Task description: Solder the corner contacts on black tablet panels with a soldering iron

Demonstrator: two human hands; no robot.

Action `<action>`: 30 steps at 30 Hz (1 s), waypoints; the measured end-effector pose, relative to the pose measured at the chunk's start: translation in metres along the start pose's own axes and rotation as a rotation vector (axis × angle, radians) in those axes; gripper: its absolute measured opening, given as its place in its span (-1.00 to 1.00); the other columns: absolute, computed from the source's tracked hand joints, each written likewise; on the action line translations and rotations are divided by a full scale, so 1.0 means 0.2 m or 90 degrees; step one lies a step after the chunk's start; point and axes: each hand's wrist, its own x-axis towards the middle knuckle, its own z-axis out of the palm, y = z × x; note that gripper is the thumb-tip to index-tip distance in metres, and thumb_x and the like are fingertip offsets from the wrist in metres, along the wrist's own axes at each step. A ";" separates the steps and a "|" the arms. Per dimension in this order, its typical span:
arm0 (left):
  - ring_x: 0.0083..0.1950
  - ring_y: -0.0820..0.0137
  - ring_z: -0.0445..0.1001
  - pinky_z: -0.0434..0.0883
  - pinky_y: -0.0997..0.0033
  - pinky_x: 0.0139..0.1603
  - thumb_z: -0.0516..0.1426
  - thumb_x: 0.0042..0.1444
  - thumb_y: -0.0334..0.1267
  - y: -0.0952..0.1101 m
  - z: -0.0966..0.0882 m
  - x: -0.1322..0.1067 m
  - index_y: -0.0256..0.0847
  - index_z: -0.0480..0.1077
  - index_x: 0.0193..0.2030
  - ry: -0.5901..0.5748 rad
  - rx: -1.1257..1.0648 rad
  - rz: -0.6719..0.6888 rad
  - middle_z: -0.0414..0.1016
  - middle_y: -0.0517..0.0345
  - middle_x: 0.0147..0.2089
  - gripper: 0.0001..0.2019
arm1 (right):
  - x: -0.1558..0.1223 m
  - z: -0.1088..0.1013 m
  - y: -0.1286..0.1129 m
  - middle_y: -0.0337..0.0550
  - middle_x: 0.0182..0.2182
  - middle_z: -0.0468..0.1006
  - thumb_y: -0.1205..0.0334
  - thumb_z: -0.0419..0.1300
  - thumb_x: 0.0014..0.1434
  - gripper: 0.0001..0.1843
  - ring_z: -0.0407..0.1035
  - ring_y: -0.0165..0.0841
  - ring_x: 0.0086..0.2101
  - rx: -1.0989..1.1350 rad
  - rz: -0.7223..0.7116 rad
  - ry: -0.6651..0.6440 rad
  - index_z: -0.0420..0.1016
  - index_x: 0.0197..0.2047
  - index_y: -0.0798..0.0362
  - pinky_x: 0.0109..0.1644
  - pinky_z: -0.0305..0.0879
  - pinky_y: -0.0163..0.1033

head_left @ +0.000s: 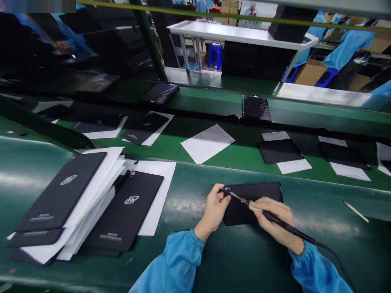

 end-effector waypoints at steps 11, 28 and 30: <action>-0.51 0.46 0.50 0.38 0.56 -0.47 0.32 0.00 -0.23 -0.02 -0.01 0.00 -0.17 0.26 -0.17 -0.001 0.018 0.006 0.56 0.24 -0.44 -0.66 | 0.01 0.01 0.01 -0.11 -0.31 0.65 0.42 0.22 0.21 -0.79 0.57 -0.30 -0.30 0.023 0.024 0.009 0.60 -0.13 -0.01 -0.20 0.51 -0.22; -0.48 0.45 0.52 0.40 0.54 -0.44 0.30 0.03 -0.24 -0.03 -0.03 0.01 -0.17 0.24 -0.16 -0.008 0.030 0.008 0.58 0.21 -0.41 -0.66 | 0.00 0.01 0.06 -0.12 -0.30 0.65 0.39 0.22 0.23 -0.80 0.57 -0.30 -0.30 0.039 0.022 0.007 0.62 -0.13 0.00 -0.21 0.51 -0.24; -0.49 0.46 0.51 0.39 0.55 -0.45 0.30 0.02 -0.23 -0.03 -0.02 0.01 -0.17 0.24 -0.16 -0.008 0.033 0.008 0.57 0.21 -0.41 -0.66 | 0.01 0.01 0.07 -0.12 -0.30 0.66 0.37 0.22 0.23 -0.82 0.58 -0.29 -0.29 0.035 0.023 0.009 0.62 -0.14 0.00 -0.21 0.52 -0.25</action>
